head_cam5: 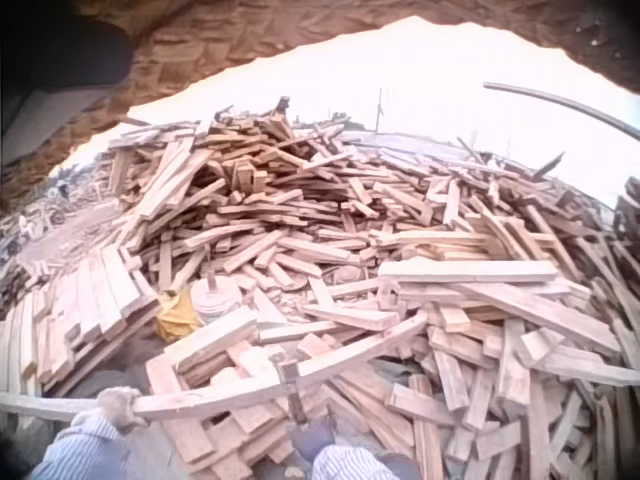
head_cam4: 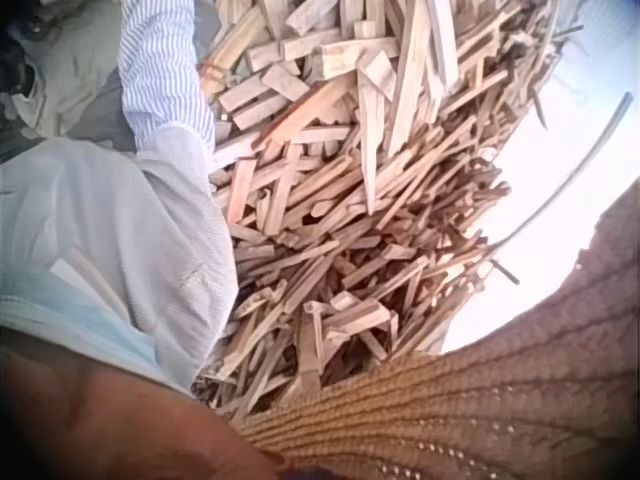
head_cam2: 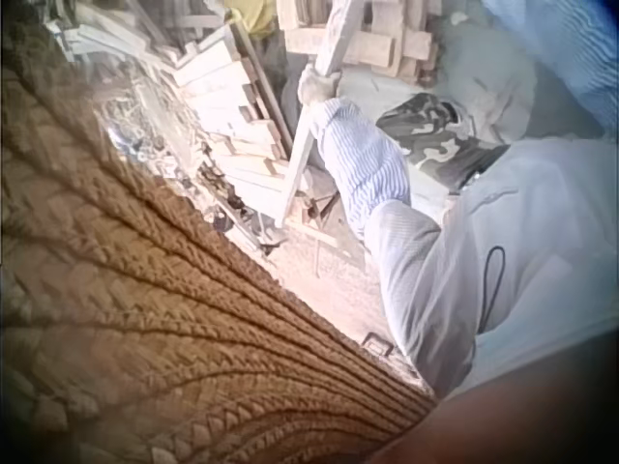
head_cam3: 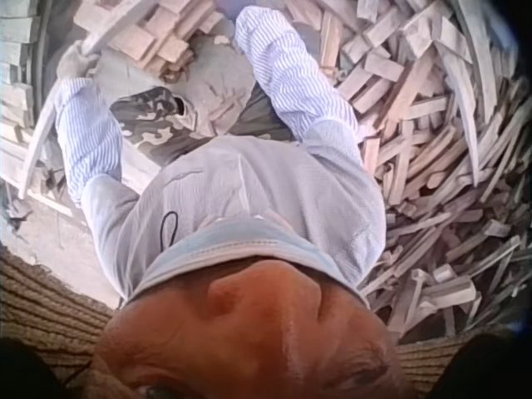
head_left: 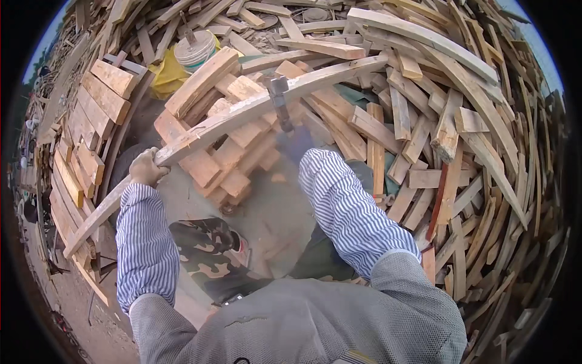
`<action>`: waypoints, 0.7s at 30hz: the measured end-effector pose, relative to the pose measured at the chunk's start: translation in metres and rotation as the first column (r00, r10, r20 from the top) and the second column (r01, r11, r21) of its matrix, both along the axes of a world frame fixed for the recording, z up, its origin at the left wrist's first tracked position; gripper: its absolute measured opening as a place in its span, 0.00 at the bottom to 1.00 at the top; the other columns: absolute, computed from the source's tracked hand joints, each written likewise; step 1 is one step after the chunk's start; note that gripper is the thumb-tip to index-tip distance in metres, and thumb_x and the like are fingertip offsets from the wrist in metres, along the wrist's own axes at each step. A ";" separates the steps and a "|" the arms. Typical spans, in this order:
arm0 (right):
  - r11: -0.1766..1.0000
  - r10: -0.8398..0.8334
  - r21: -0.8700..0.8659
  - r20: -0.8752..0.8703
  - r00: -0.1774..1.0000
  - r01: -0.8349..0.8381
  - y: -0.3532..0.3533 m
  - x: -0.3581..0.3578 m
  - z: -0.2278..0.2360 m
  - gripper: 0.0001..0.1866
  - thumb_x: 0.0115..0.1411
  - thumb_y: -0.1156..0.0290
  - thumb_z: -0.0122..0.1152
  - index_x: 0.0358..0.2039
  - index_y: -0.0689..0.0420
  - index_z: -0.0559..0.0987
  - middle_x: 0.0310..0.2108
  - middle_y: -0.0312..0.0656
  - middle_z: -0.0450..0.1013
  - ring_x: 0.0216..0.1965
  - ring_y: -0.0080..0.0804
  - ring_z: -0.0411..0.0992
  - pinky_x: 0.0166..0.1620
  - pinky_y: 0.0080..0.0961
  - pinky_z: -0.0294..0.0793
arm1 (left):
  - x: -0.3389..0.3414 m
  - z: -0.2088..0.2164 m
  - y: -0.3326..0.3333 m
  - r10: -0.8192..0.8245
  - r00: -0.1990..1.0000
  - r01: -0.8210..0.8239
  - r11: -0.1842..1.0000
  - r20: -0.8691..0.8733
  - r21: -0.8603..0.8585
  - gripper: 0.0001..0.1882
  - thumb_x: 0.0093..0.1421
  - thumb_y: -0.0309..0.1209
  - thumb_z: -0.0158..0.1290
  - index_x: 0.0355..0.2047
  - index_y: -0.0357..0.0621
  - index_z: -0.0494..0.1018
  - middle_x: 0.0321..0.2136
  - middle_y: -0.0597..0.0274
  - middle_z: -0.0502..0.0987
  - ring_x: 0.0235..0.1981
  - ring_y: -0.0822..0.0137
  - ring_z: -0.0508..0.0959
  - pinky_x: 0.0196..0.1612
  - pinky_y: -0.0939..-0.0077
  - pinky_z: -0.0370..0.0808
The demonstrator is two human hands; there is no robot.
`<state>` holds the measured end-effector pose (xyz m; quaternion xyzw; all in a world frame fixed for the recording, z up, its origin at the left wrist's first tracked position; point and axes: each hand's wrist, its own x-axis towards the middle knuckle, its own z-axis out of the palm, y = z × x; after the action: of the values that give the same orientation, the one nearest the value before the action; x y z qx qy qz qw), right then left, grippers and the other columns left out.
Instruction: Disassembling wooden structures or planks from a scrap pile using a hammer.
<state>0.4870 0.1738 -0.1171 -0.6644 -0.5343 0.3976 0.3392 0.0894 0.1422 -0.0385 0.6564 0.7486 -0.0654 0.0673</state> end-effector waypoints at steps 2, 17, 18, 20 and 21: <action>0.955 0.072 -0.290 0.047 0.996 -0.055 0.002 -0.005 -0.004 0.22 0.54 0.61 0.71 0.44 0.61 0.75 0.24 0.45 0.76 0.29 0.37 0.77 0.32 0.31 0.77 | 0.004 0.002 0.002 -0.010 1.000 0.009 1.000 -0.024 -0.030 0.31 0.41 0.44 0.66 0.47 0.48 0.77 0.44 0.54 0.79 0.48 0.54 0.79 0.53 0.61 0.74; 0.903 -0.068 -0.344 -0.707 0.704 -0.258 0.009 0.001 0.031 0.10 0.55 0.71 0.67 0.31 0.56 0.72 0.16 0.33 0.64 0.13 0.25 0.65 0.19 0.27 0.68 | 0.030 0.008 0.002 -0.058 0.955 0.071 0.997 -0.290 0.034 0.57 0.40 0.59 0.69 0.68 0.55 0.58 0.63 0.56 0.65 0.67 0.51 0.61 0.69 0.46 0.51; 0.913 -0.032 -0.319 -0.679 0.734 -0.255 0.009 0.001 0.033 0.09 0.57 0.69 0.65 0.34 0.56 0.74 0.16 0.30 0.63 0.15 0.25 0.65 0.20 0.33 0.68 | 0.047 0.008 0.003 -0.124 0.963 0.151 0.984 -0.241 0.093 0.58 0.41 0.61 0.68 0.69 0.55 0.57 0.64 0.54 0.63 0.68 0.49 0.58 0.70 0.45 0.49; 0.932 0.056 -0.216 -0.708 0.704 -0.291 0.009 0.001 0.036 0.10 0.57 0.67 0.64 0.35 0.58 0.74 0.16 0.30 0.62 0.14 0.25 0.64 0.19 0.31 0.69 | 0.084 0.006 0.006 -0.252 0.945 0.292 0.937 -0.208 0.192 0.54 0.43 0.58 0.67 0.68 0.55 0.59 0.66 0.50 0.61 0.69 0.48 0.57 0.71 0.45 0.47; 0.933 0.012 -0.251 -0.696 0.718 -0.259 0.008 -0.001 0.036 0.10 0.57 0.68 0.64 0.36 0.58 0.75 0.16 0.30 0.62 0.14 0.25 0.64 0.19 0.30 0.69 | 0.101 0.006 0.012 -0.282 0.947 0.311 0.927 -0.156 0.210 0.53 0.44 0.58 0.67 0.68 0.55 0.59 0.66 0.51 0.60 0.69 0.50 0.56 0.71 0.46 0.47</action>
<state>0.4860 0.1817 -0.0809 -0.4762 -0.3447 0.7218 0.3652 0.1900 0.1540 -0.0322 0.7601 0.6459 -0.0272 -0.0666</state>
